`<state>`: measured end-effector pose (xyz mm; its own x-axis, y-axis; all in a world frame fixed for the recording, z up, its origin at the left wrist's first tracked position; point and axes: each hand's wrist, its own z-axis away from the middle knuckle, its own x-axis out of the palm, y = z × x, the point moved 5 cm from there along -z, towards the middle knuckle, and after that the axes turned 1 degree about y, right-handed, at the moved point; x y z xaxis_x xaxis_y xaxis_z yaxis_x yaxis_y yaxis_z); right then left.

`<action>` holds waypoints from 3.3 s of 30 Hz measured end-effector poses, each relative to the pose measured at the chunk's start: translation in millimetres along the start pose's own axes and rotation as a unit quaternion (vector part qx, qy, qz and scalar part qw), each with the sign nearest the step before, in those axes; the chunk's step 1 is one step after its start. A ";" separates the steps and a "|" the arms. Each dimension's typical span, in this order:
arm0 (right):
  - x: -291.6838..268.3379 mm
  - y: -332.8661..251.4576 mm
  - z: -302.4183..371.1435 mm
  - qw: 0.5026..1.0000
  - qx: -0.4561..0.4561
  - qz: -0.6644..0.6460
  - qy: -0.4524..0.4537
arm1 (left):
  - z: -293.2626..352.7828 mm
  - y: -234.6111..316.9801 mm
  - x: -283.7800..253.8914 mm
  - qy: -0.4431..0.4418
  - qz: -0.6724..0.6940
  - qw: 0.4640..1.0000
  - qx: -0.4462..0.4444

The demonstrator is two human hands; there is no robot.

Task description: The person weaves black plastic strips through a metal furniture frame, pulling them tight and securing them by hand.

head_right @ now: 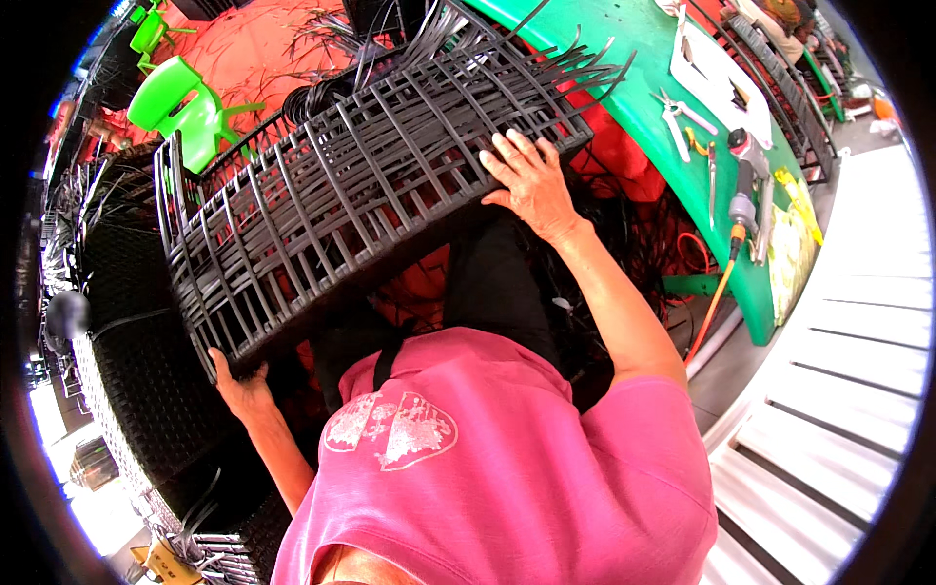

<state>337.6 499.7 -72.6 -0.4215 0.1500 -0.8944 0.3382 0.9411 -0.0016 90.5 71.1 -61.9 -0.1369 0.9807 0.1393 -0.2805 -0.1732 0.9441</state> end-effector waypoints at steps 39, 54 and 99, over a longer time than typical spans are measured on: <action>64.3 -29.8 -157.0 0.999 -0.030 0.006 -0.022 | -123.1 27.8 106.7 -0.129 -0.705 0.504 0.482; 112.4 -36.1 -163.7 0.997 -0.008 0.015 -0.074 | -142.1 2.5 119.8 -0.256 -0.640 0.530 0.494; 122.1 -162.4 -176.1 0.970 -0.128 -0.070 -0.193 | -160.2 22.3 47.1 -0.190 -0.675 0.591 0.399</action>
<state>83.1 418.5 -102.8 -0.0857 -0.0638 -0.9943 0.0590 0.9959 -0.0690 -74.4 99.0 -82.2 -0.0337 0.1530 -0.9876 0.6670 0.7394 0.0918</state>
